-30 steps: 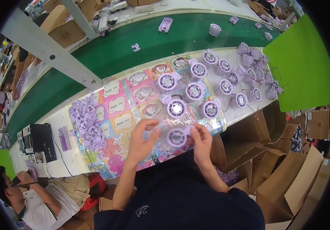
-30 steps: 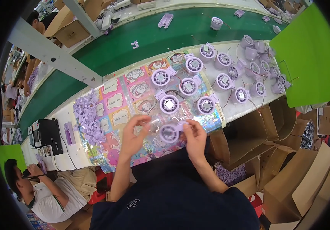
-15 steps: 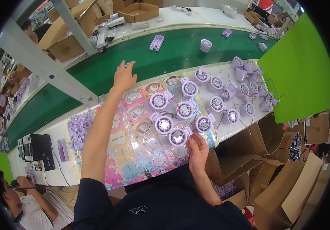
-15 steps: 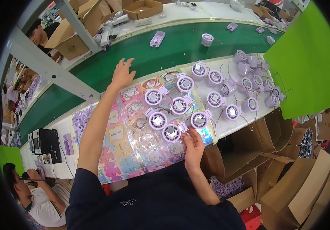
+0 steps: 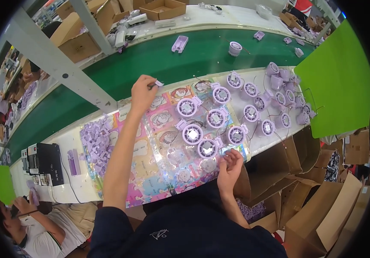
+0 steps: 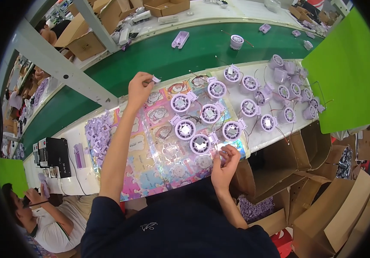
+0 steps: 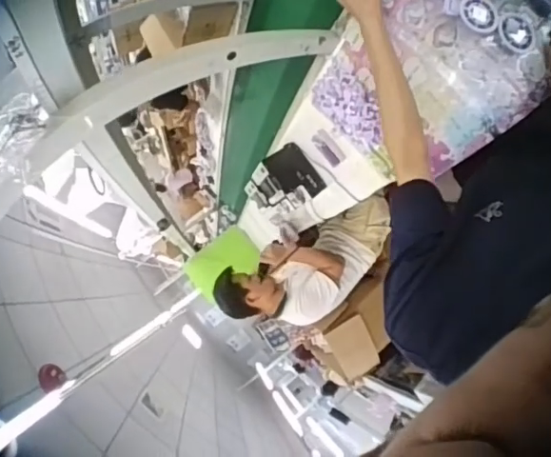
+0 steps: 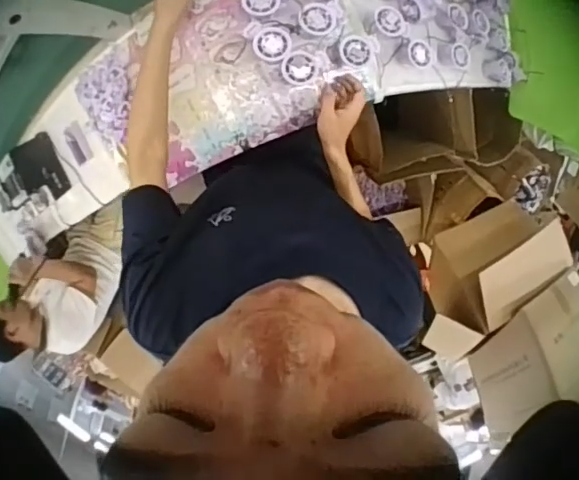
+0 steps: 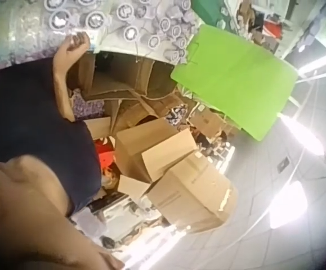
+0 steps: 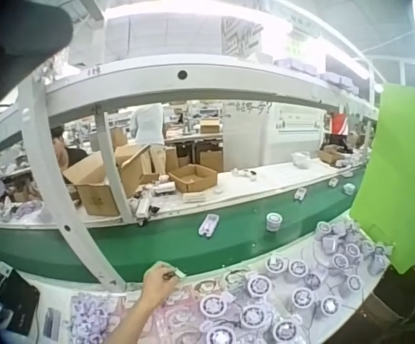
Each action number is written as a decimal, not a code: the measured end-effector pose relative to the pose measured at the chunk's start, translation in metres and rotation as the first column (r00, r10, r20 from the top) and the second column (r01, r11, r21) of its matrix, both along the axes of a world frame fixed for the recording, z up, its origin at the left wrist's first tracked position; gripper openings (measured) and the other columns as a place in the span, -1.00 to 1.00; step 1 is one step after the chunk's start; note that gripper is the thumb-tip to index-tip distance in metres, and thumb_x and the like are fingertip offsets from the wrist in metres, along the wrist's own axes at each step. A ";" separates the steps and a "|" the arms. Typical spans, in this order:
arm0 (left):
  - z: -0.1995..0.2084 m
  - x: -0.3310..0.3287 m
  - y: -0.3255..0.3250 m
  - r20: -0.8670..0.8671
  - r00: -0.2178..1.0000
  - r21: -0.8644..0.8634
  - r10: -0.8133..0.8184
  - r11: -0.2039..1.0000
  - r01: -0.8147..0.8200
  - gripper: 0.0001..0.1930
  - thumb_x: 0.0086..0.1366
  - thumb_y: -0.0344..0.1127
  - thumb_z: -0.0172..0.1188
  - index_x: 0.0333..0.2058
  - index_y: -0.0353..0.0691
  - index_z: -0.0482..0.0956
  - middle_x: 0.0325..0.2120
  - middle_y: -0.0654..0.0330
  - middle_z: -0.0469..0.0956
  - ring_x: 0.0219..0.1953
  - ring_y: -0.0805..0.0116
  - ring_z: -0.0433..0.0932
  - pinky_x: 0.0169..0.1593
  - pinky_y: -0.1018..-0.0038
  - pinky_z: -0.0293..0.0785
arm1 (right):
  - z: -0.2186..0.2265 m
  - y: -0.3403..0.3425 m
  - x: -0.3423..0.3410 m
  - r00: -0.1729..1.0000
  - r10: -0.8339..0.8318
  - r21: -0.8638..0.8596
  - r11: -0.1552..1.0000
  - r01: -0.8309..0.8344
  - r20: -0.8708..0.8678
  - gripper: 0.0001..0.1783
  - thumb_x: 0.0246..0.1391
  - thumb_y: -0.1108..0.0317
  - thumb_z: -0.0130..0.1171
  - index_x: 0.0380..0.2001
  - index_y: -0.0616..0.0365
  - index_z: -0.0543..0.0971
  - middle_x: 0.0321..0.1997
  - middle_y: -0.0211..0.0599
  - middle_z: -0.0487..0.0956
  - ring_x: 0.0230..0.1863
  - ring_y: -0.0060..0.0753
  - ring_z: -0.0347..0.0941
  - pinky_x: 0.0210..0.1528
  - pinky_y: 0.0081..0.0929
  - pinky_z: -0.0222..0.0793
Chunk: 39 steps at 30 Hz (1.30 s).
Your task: The person assembles handheld fans by hand, attaching small plastic hinge pieces to fan head assemblies and fitting the fan heads into handle casings.
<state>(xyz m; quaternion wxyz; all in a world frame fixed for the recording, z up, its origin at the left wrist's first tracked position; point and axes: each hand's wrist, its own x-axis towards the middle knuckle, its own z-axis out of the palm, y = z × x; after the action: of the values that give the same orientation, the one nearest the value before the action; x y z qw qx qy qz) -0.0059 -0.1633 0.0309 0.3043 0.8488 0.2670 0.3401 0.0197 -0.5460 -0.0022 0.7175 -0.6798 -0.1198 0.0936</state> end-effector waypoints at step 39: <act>0.032 0.100 0.077 -0.596 0.801 0.222 -0.063 0.945 0.239 -0.41 0.22 -0.27 0.24 0.25 0.10 0.39 0.11 -0.19 0.38 0.15 -0.19 0.42 0.21 0.09 0.42 | -0.001 0.033 0.000 0.571 0.238 -0.359 0.927 0.108 0.785 -0.33 -0.33 0.21 0.64 -0.09 0.05 0.53 0.06 -0.22 0.50 0.08 -0.09 0.38 0.08 -0.24 0.35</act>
<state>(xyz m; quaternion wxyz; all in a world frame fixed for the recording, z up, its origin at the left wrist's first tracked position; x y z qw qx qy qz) 0.0940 -0.0863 0.0630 0.1086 0.9653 0.2258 0.0741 0.0197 -0.5128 -0.0033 0.4355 -0.7620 -0.4428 -0.1832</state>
